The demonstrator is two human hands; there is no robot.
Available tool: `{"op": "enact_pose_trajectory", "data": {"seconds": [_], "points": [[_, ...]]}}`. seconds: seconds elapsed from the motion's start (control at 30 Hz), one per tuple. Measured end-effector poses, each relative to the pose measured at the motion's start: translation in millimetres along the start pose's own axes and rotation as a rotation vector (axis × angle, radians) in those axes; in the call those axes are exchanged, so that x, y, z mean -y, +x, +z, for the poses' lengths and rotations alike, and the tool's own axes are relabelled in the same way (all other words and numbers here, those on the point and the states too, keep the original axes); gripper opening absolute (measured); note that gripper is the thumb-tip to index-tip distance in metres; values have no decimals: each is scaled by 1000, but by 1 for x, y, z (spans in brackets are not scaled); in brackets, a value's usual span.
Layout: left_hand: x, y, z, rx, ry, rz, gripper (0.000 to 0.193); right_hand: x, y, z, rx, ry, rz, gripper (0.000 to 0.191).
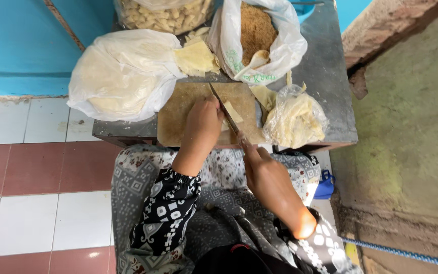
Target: The person sits on the floor and folds thin dough wrappers around a spoonful of brown filling, pinching each wrapper closed into a parcel and setting finished parcels aside. They repeat the folding cycle with new wrappers, occasionally repositioning dough pieces on the board.
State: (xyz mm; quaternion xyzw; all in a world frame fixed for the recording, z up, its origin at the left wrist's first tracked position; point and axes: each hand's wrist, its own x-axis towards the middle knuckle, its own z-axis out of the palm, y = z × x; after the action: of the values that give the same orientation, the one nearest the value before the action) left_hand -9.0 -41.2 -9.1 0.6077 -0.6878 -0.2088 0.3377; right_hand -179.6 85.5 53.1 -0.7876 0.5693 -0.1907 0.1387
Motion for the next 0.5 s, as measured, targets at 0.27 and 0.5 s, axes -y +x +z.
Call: {"op": "enact_pose_trajectory", "data": {"seconds": [0.27,0.5], "points": [[13,0,-9,29,-117,67,18,29,-52,-16,8,-56,148,60],[18,13,-16,92,-213,46,35,31,-5,4,-40,-20,126,48]]}}
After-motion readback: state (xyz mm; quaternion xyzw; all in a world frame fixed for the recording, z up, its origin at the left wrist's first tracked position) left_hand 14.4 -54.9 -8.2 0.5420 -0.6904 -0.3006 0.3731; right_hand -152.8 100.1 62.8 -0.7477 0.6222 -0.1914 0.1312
